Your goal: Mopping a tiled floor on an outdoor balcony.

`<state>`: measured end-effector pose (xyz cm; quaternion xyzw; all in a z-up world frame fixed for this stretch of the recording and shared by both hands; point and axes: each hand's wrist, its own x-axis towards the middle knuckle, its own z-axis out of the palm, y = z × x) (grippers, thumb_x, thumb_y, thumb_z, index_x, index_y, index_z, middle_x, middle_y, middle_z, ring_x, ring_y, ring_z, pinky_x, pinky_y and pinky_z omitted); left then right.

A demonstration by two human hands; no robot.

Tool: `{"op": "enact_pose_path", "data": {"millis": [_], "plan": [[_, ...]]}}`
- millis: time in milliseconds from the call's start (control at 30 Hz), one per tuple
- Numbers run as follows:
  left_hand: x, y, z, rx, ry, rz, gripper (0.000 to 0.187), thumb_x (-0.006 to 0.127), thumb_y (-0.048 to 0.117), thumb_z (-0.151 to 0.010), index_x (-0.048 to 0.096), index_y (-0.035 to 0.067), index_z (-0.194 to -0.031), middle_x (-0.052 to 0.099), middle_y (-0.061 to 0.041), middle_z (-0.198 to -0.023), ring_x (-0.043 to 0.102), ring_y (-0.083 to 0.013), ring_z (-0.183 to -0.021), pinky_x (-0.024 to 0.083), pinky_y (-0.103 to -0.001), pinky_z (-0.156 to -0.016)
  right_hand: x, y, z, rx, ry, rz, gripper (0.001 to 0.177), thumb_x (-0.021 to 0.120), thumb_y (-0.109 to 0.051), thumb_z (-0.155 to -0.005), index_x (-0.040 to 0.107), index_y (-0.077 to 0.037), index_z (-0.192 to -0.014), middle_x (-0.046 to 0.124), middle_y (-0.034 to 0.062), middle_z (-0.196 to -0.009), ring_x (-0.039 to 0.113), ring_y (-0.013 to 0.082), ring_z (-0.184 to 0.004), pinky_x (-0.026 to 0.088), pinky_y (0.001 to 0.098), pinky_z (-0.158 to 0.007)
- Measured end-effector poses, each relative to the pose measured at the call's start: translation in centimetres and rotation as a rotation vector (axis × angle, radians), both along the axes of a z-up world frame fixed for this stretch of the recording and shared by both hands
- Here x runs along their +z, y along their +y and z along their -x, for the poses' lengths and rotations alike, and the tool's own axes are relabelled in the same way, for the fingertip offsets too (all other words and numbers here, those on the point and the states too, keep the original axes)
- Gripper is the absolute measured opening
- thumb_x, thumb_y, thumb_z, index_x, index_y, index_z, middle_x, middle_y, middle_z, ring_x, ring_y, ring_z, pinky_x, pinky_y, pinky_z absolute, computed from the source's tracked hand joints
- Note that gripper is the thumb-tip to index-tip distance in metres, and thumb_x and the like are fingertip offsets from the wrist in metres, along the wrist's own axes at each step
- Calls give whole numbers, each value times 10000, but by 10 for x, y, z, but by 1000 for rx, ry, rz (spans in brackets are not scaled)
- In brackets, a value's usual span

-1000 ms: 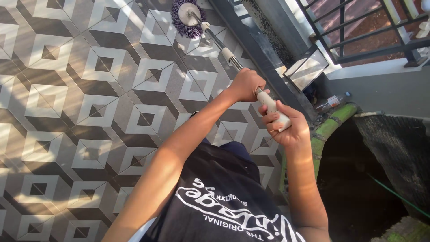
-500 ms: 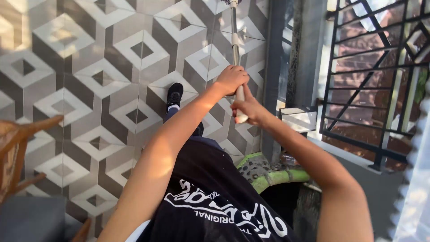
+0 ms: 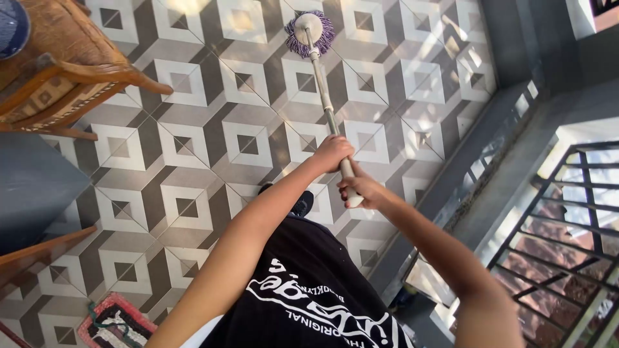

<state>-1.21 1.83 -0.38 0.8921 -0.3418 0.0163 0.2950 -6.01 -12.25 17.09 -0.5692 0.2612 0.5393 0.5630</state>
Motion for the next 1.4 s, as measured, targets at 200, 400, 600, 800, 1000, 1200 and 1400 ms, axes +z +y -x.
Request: {"op": "enact_pose_path", "data": {"millis": [200,400,600,800,1000,1200,1400], "plan": [[49,64,23,330,-29,47,217,760,264,-676,615,161,-802,706,-26,-981,583,-376,-1132,454,-524,-855,-55,37,20,-259,64,-287,720,636,-113,-892,349,-328,-1516,521,17,-777,534,96,-552,443,257,-410],[15,88,1,365,210,37,338,766,444,-946,558,186,-884,697,24,-1000,606,-248,-1204,492,-450,-1011,-33,60,-2,-643,253,-597,339,611,-128,-949,460,-151,-1252,567,65,-912,561,101,-638,439,217,-456],[26,129,29,451,110,-29,401,783,200,-679,599,181,-1036,617,-54,-1332,441,-511,-1310,446,-616,-933,-117,104,12,-500,132,-508,223,612,-164,-952,502,-180,-1145,604,0,-879,549,95,-598,416,234,-444],[51,110,9,242,-119,128,288,769,210,-738,580,167,-951,677,-29,-1037,624,-316,-1137,456,-552,-1124,-24,78,12,-877,332,-657,371,604,-203,-972,493,-12,-1269,621,91,-973,573,125,-647,478,236,-516],[47,186,-31,346,-6,408,252,760,288,-881,576,145,-788,664,-39,-888,652,-310,-990,501,-500,-925,0,172,-21,-857,232,-883,326,569,-149,-1005,426,32,-1235,569,106,-994,603,139,-740,508,257,-571],[33,331,-20,212,146,7,523,844,312,-648,600,146,-1080,585,-102,-1412,509,-453,-1266,376,-620,-1019,-125,297,-15,-644,117,-617,201,564,-175,-973,534,-99,-1156,628,42,-921,601,130,-665,520,295,-545],[62,350,-23,164,23,171,538,788,266,-713,571,186,-1199,597,-54,-1372,586,-308,-1289,321,-620,-1171,-18,328,-5,-985,324,-728,320,564,-258,-1013,569,-6,-1210,663,103,-920,602,138,-643,530,268,-556]]}}
